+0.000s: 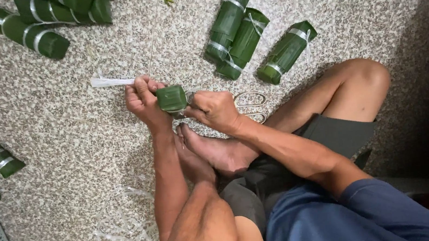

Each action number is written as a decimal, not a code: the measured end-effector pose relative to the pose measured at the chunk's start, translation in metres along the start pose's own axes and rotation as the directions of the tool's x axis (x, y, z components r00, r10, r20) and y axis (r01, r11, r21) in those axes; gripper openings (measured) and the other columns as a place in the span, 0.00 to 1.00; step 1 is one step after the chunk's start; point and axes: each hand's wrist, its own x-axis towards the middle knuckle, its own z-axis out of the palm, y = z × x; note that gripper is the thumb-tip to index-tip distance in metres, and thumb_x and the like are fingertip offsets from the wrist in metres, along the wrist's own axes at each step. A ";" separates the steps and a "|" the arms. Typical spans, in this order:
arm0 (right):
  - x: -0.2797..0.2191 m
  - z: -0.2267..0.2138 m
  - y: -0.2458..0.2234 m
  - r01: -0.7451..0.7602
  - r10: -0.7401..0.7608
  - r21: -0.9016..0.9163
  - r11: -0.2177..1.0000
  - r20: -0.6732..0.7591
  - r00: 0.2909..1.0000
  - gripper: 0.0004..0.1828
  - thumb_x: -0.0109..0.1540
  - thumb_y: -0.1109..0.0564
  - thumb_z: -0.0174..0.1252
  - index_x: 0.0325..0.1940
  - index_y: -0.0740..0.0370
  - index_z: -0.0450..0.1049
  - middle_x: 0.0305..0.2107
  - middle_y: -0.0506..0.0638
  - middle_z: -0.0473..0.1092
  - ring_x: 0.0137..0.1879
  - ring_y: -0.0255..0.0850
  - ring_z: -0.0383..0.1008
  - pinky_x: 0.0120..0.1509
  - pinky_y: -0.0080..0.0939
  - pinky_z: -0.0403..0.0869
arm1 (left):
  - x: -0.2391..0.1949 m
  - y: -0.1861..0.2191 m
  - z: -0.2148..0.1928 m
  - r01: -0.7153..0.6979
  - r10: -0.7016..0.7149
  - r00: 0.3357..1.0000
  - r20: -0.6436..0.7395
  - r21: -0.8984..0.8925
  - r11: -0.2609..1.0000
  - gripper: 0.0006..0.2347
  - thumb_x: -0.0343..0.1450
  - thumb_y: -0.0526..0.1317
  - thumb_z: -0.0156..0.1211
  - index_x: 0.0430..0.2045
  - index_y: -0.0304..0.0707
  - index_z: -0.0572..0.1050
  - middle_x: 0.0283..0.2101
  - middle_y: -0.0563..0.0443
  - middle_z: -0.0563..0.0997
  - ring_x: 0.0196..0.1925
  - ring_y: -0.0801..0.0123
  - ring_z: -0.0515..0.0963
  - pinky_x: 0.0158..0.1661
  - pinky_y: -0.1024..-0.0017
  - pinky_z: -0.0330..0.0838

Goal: Wrapping cylindrical food items in green leaves and securing them with white string.

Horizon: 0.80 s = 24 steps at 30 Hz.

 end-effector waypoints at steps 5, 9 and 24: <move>0.025 -0.006 -0.016 -0.160 0.155 0.093 0.983 0.056 0.986 0.16 0.61 0.47 0.68 0.28 0.56 0.71 0.18 0.53 0.70 0.27 0.52 0.77 0.32 0.47 0.74 | 0.003 0.026 0.013 0.088 -0.061 0.979 -0.196 0.133 0.987 0.09 0.77 0.41 0.54 0.28 0.39 0.73 0.24 0.59 0.71 0.25 0.82 0.72 0.31 0.79 0.74; 0.051 0.019 0.027 -0.395 0.334 0.317 0.862 0.231 0.914 0.19 0.62 0.48 0.69 0.25 0.57 0.70 0.16 0.47 0.70 0.22 0.38 0.72 0.28 0.34 0.70 | 0.006 0.027 0.012 0.055 -0.005 0.963 -0.270 0.176 0.983 0.08 0.75 0.42 0.57 0.27 0.40 0.76 0.23 0.53 0.74 0.25 0.78 0.72 0.30 0.75 0.74; 0.047 0.052 0.066 -0.656 0.503 0.393 0.644 0.429 0.750 0.12 0.60 0.52 0.71 0.28 0.63 0.79 0.17 0.49 0.71 0.25 0.37 0.71 0.30 0.37 0.69 | -0.001 -0.021 -0.027 -0.396 0.291 0.892 0.345 0.290 0.871 0.01 0.72 0.32 0.68 0.32 0.34 0.84 0.32 0.42 0.86 0.35 0.60 0.86 0.41 0.66 0.77</move>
